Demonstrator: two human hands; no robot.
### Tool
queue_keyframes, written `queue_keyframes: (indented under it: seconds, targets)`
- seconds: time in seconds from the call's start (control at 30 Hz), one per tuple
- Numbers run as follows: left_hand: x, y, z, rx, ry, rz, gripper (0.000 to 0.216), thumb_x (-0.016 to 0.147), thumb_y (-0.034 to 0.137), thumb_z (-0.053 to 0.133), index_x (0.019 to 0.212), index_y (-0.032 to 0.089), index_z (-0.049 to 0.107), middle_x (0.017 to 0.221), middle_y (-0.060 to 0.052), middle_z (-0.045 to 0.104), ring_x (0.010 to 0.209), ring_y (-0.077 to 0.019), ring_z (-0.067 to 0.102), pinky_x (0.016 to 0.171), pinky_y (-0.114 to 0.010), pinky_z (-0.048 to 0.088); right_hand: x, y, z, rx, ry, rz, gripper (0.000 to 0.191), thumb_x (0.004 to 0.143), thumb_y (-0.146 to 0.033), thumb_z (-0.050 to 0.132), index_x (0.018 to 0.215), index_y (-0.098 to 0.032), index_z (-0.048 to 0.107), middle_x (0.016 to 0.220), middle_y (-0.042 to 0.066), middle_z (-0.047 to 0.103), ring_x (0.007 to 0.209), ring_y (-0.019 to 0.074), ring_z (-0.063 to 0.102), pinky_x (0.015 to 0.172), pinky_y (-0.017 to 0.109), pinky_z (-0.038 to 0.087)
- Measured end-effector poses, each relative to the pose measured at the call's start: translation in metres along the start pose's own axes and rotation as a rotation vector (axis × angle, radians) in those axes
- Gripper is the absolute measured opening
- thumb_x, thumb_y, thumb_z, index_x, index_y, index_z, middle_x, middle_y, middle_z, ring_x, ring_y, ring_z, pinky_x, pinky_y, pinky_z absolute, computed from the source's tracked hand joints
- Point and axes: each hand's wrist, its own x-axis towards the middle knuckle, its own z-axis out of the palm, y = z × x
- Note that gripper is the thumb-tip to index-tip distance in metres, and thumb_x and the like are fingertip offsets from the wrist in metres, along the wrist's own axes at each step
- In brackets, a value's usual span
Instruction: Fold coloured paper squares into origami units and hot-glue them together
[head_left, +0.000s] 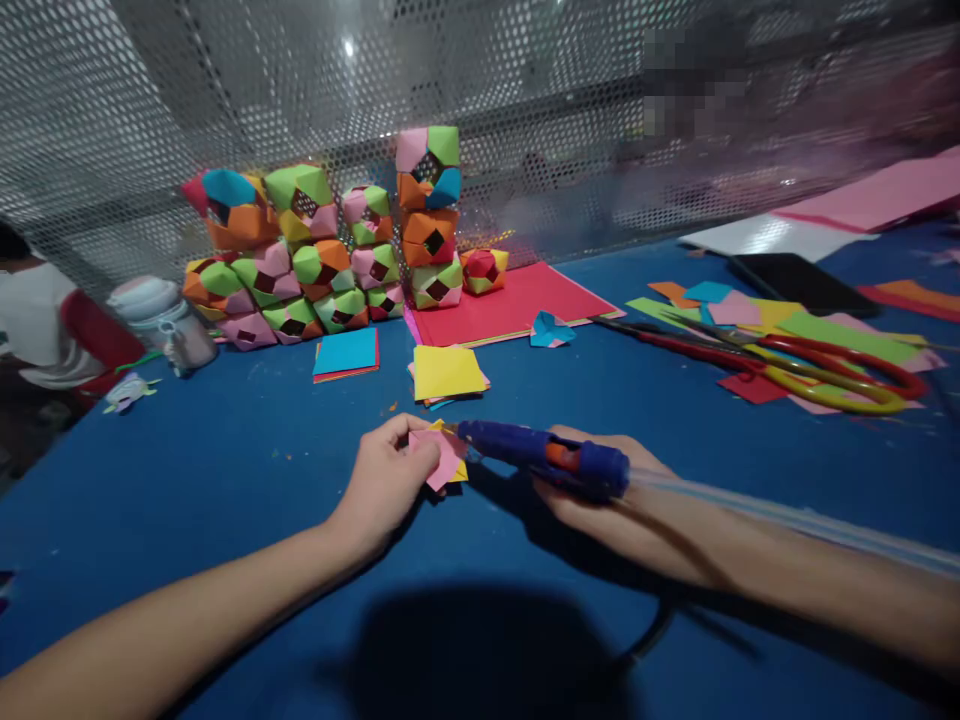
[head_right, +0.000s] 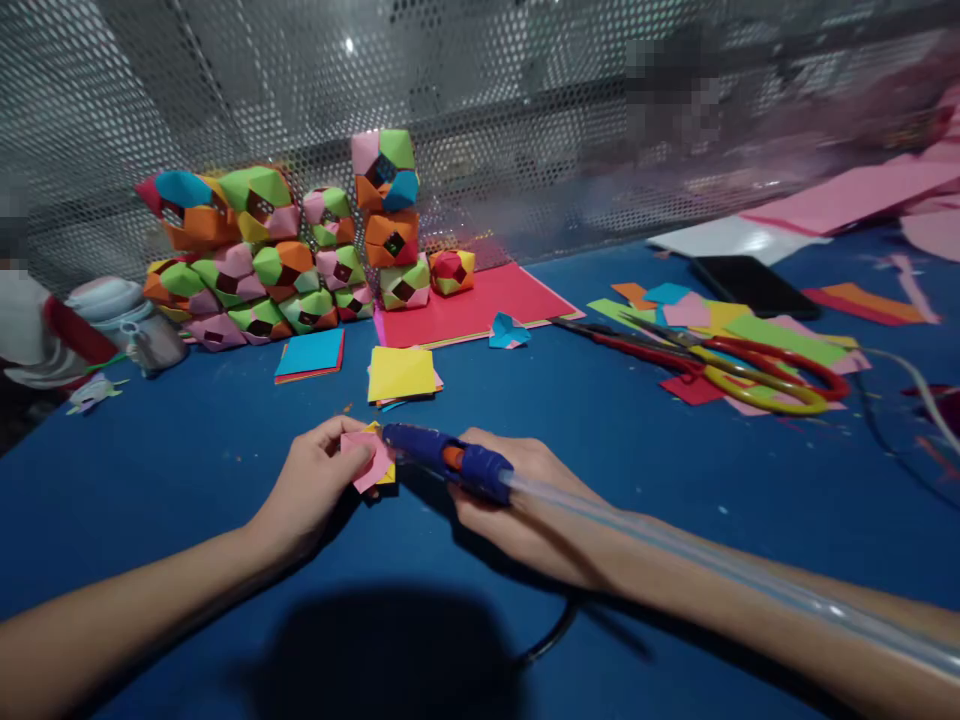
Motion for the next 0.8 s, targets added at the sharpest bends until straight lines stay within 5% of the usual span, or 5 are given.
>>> queue_keyframes:
  seconds: [0.8]
  targets:
    - [0.008,-0.002,0.003,0.125,-0.023,0.019,0.008,0.070,0.015,0.051,0.072,0.014,0.058,0.063,0.002,0.057,0.058,-0.0080,0.050,0.052,-0.019,0.037,-0.002,0.019,0.004,-0.044,-0.049,-0.182,0.006,0.078,-0.015,0.046,0.075,-0.020,0.048,0.063,-0.003,0.052,0.051,0.0085,0.048,0.049,0.020,0.039]
